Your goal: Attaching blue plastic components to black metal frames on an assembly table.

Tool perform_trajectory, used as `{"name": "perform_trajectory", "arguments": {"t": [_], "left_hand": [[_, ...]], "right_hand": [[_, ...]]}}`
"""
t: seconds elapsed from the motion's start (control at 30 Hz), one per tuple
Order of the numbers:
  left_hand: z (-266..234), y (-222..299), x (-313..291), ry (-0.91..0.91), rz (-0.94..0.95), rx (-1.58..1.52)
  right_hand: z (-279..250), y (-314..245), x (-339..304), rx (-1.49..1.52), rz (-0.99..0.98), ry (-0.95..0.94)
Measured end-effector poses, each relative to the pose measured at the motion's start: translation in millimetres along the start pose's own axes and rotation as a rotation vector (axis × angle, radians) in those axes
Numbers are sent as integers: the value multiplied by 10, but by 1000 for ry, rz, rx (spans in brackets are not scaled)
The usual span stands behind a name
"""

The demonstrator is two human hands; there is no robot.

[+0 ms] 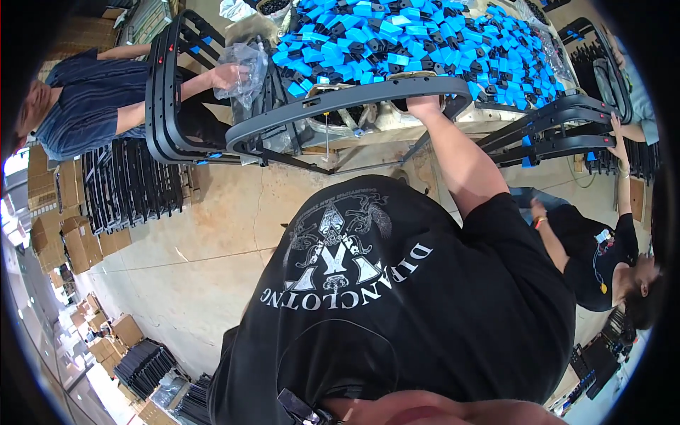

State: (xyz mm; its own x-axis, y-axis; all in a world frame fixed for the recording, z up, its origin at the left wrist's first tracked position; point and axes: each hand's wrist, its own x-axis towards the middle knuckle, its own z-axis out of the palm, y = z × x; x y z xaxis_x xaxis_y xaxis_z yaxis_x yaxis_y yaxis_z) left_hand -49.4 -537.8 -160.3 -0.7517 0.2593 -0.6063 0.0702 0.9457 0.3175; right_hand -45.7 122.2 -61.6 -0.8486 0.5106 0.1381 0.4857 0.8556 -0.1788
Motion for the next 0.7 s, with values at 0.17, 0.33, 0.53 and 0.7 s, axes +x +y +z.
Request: {"name": "perform_trajectory", "arguments": {"t": [0.17, 0.33, 0.53, 0.7], "left_hand": [[-204, -1, 136, 67, -59, -122], [-1056, 1478, 114, 7, -63, -261], [-688, 999, 523, -46, 1, -254], [-486, 872, 348, -124, -96, -449]], "right_hand": [[-43, -72, -87, 320, 214, 155], [-296, -150, -275, 656, 498, 134], [-325, -203, -134, 950, 555, 63], [-138, -95, -70, 199, 84, 70]]}}
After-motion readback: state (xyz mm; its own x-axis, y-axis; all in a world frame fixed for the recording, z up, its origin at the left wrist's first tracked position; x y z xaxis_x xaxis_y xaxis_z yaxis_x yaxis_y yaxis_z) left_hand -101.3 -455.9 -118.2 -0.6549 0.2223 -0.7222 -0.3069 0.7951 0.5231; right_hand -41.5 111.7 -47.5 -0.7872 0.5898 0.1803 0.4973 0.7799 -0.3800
